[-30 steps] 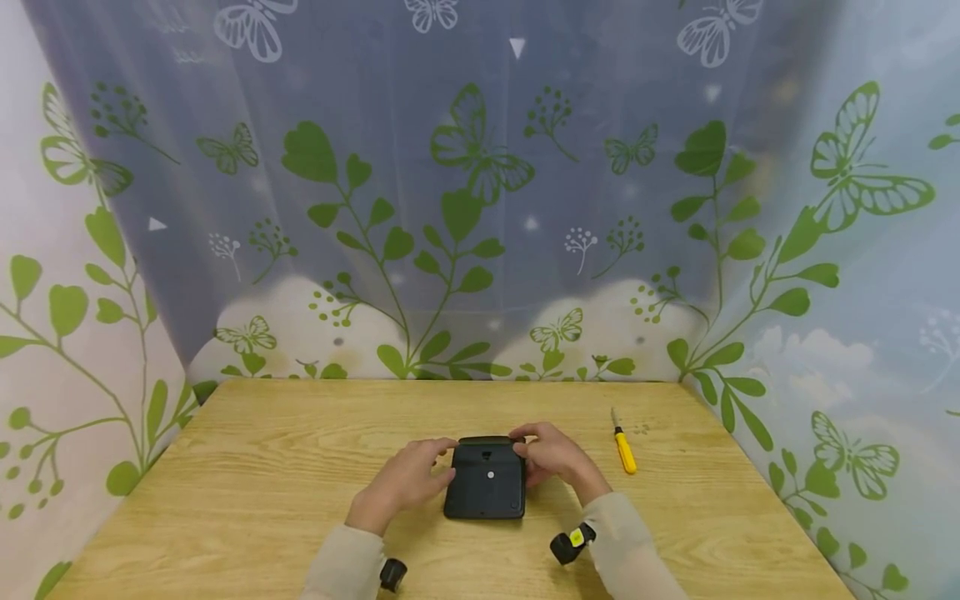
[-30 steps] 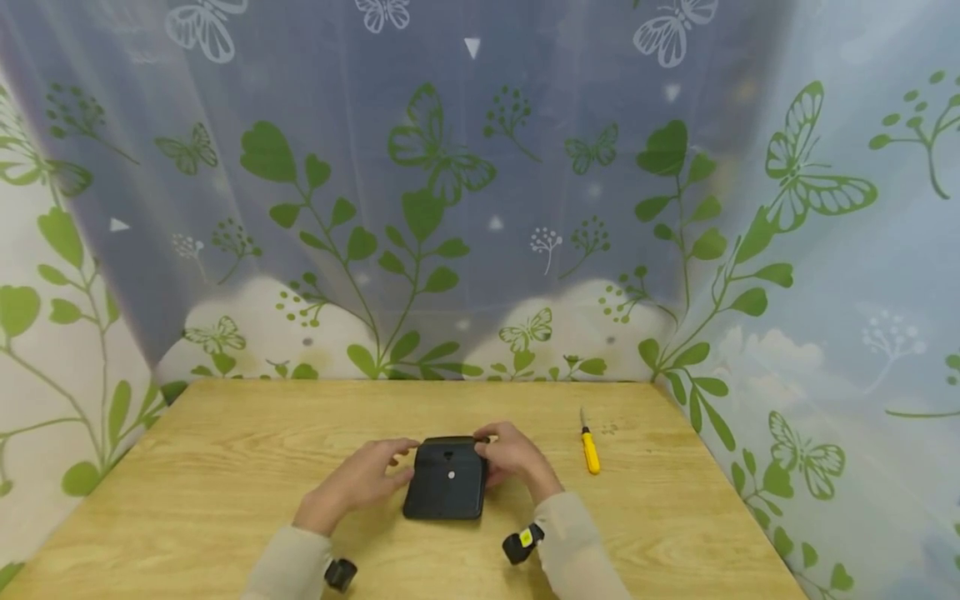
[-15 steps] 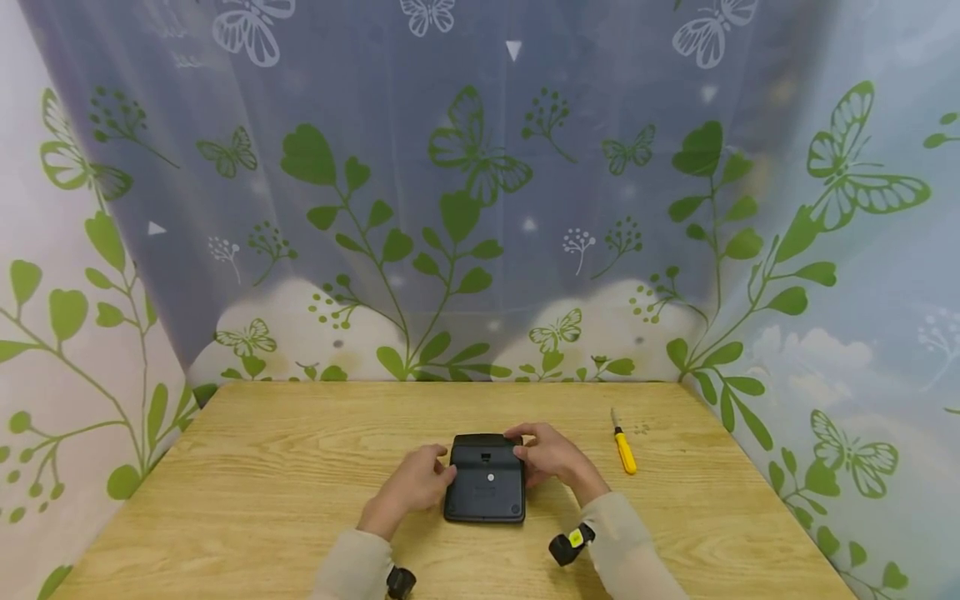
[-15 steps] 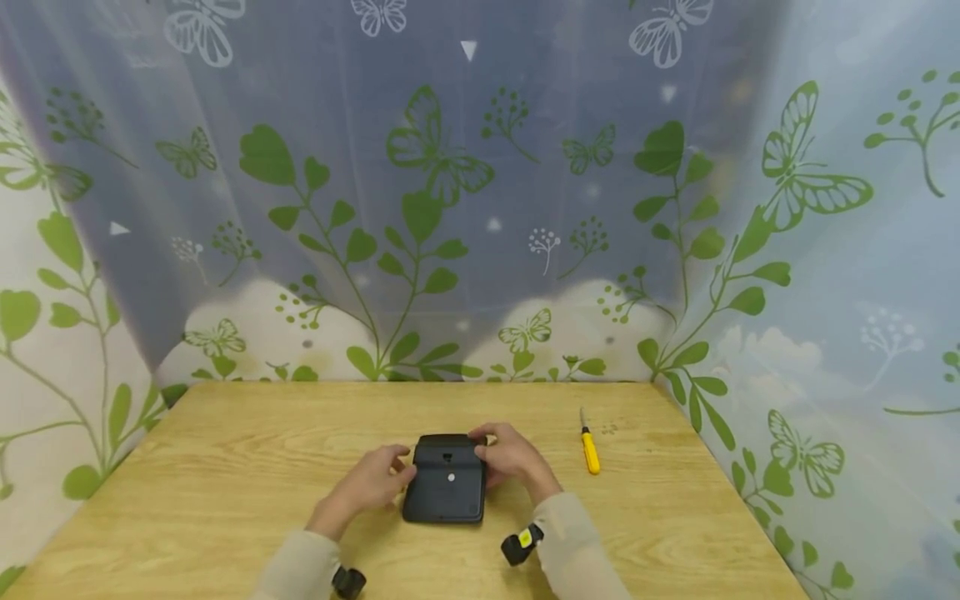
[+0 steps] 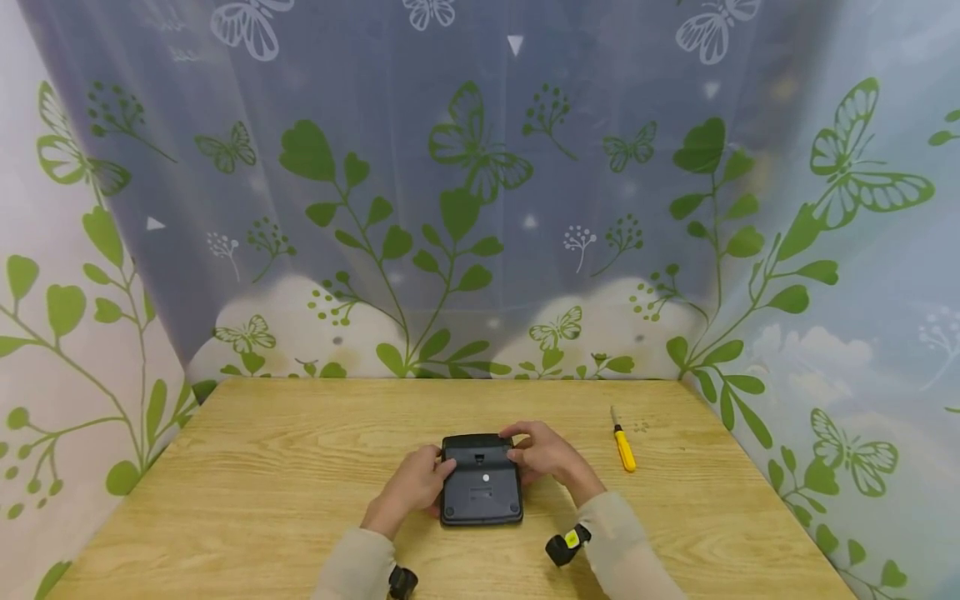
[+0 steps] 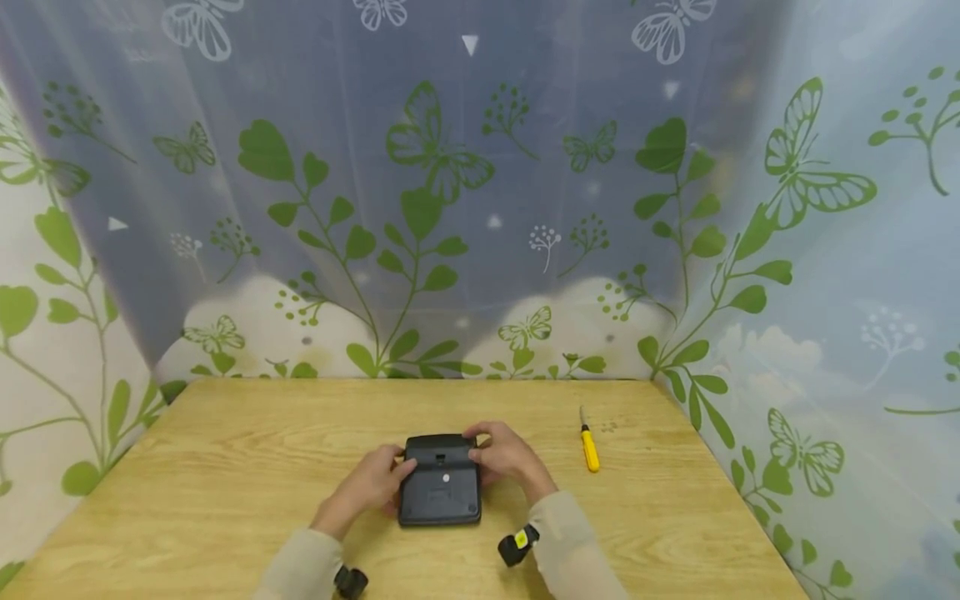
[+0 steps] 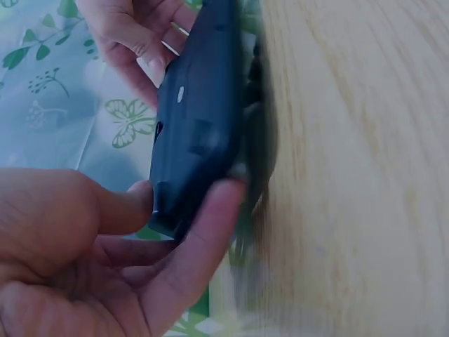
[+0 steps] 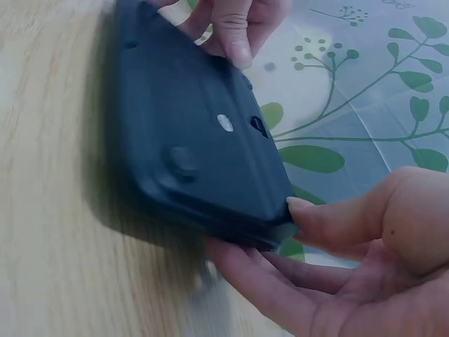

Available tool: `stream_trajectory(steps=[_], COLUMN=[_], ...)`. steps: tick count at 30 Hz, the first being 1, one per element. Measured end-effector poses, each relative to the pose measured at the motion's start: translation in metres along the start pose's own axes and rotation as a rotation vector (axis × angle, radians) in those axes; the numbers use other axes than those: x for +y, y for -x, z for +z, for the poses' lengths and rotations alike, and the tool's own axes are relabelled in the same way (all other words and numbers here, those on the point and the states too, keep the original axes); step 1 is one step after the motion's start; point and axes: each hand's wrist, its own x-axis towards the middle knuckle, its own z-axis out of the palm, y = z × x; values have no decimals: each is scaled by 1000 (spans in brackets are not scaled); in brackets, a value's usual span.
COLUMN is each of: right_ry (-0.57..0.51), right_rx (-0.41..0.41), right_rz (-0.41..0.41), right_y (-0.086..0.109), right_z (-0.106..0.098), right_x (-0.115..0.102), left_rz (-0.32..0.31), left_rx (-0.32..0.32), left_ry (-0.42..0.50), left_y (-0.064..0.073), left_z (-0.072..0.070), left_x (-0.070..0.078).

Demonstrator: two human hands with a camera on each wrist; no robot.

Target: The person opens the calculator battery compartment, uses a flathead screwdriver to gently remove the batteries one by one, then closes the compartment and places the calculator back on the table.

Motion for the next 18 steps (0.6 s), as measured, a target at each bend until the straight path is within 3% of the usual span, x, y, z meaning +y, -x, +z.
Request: stream_trajectory(steps=[5,12,18], right_ry=[2,49,135], right_rx=[2,35,43], right_rz=[6,15,-1], right_y=[-2,-2,0], right_z=[3,7,12], right_x=[0,0,-2], left_rz=[1,-67,-72], left_rx=[76,44,42], left_ry=[-59,43,15], left_y=[-2,0,0], left_z=[0,-1,-2], left_x=[0,1,-1])
